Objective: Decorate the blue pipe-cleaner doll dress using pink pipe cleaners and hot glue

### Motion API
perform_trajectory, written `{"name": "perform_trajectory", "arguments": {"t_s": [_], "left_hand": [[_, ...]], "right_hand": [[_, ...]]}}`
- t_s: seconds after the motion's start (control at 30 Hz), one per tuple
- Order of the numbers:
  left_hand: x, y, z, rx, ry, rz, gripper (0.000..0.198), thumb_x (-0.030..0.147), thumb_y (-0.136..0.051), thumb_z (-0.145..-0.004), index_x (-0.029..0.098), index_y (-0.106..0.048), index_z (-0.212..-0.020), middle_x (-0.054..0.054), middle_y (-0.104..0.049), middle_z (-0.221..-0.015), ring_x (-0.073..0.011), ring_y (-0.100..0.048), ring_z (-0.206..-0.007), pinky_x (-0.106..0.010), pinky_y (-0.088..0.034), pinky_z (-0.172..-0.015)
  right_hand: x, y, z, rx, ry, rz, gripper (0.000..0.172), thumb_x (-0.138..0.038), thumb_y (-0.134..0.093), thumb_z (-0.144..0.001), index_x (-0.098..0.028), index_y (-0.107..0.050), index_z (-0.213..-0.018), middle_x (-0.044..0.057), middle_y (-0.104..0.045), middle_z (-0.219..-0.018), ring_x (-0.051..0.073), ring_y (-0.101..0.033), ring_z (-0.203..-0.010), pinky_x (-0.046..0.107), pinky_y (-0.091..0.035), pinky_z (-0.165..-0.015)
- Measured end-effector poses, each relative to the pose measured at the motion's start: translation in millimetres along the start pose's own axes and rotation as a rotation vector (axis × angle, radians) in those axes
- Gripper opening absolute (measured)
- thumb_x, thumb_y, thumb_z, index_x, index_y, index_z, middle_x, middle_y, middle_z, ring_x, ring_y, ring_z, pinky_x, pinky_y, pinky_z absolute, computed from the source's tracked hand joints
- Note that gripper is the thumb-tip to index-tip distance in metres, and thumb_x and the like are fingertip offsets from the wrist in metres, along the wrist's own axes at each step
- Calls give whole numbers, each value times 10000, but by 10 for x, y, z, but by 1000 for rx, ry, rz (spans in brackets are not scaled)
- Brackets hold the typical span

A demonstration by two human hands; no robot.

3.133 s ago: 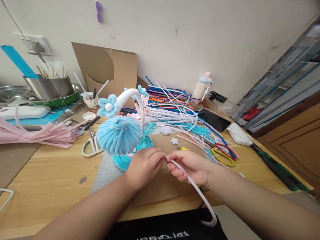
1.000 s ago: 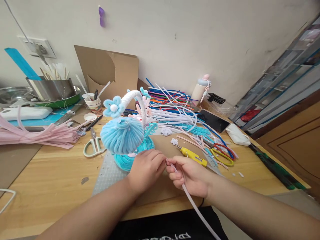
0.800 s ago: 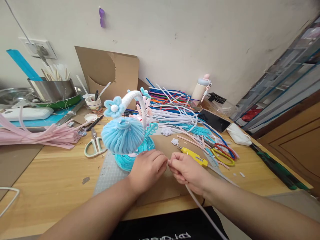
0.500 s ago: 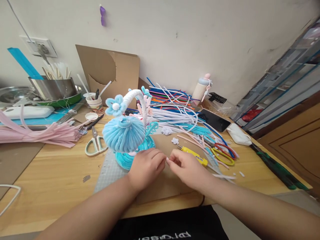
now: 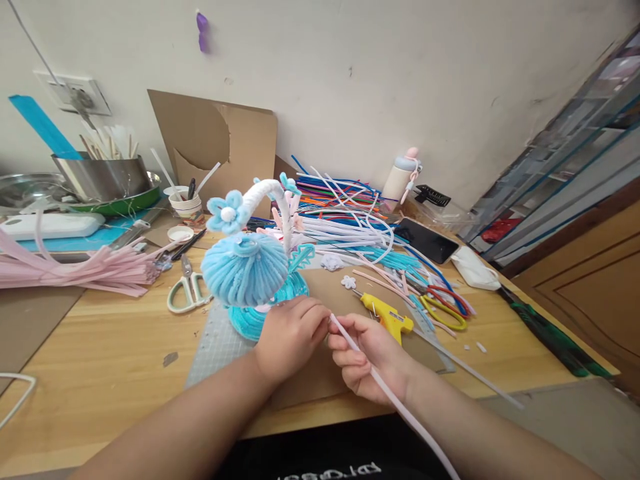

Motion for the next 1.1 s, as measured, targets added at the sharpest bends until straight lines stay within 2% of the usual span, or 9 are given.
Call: {"name": "perform_trajectory", "arguments": {"t_s": [0.17,0.33,0.43,0.53,0.63,0.7,0.8,0.9,1.1], "left_hand": [[-6,-21,3,-6,-5,-14,131,178,-506,-873,181,-610,-794,-15,-675,-793,-153,-609,-728,-270,-443,-623],[21,-25,13,-14,-24,-33,121,176,-509,-865,186,-609,-798,-7,-673,-784,-152,-606,-725,-273,-431,-617],[43,-16,16,-12,-45,-56,135,174,-498,-866,189,-607,-788,-2,-671,-773,-148,-599,-718,-274,-414,-604],[49,-6,13,-9,-55,-78,148,173,-486,-870,188,-609,-788,1,-670,-766,-148,-594,-712,-276,-402,-591],[48,-24,10,-23,-56,-98,151,172,-487,-865,185,-605,-772,4,-664,-751,-151,-593,-708,-276,-394,-580],[48,-45,10,-35,-54,-114,154,166,-491,-855,184,-594,-742,3,-657,-737,-152,-588,-698,-275,-387,-570],[37,-65,11,-43,-46,-127,160,144,-497,-832,182,-569,-695,3,-649,-720,-150,-579,-676,-276,-381,-550],[13,-80,12,-55,-32,-107,131,141,-514,-817,183,-584,-714,1,-655,-735,-157,-590,-698,-274,-397,-559],[-10,-105,11,-76,-5,-33,98,155,-536,-811,195,-620,-780,-2,-663,-757,-160,-602,-729,-270,-425,-597]], "right_hand": [[-45,-56,3,-78,84,-75,90,-184,-504,-816,-137,-498,-739,-71,-474,-544,-12,-354,-347,64,-224,-321],[-181,19,17,60,235,225,124,-219,-523,-781,-158,-473,-686,-92,-434,-497,-8,-276,-323,108,-146,-327],[-445,25,107,230,478,661,185,-276,-501,-765,-195,-413,-624,-97,-397,-446,28,-240,-307,173,-124,-340],[-704,-166,315,431,777,1265,235,-258,-502,-743,-204,-363,-562,-81,-354,-451,64,-298,-385,217,-191,-409],[-756,-447,502,586,1017,1817,247,-182,-493,-723,-186,-336,-532,-59,-341,-493,86,-311,-490,247,-189,-492],[-706,-583,560,624,1114,2092,208,-148,-482,-727,-178,-376,-551,-45,-407,-526,94,-330,-517,269,-165,-512],[-573,-712,564,573,1204,2433,148,-143,-484,-765,-186,-481,-624,-23,-510,-600,105,-373,-529,296,-140,-520],[-434,-775,534,454,1263,2705,144,-142,-475,-810,-189,-530,-685,5,-542,-639,120,-401,-525,318,-118,-518],[-315,-811,524,223,1312,2963,130,-99,-465,-806,-182,-552,-755,37,-557,-675,144,-449,-559,324,-122,-524]]}}
Point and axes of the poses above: each hand's wrist, its own z-axis away from the middle knuckle, its own y-axis out of the back of the hand, x = y × z, the point moved 10 cm from there along -z, towards the middle knuckle
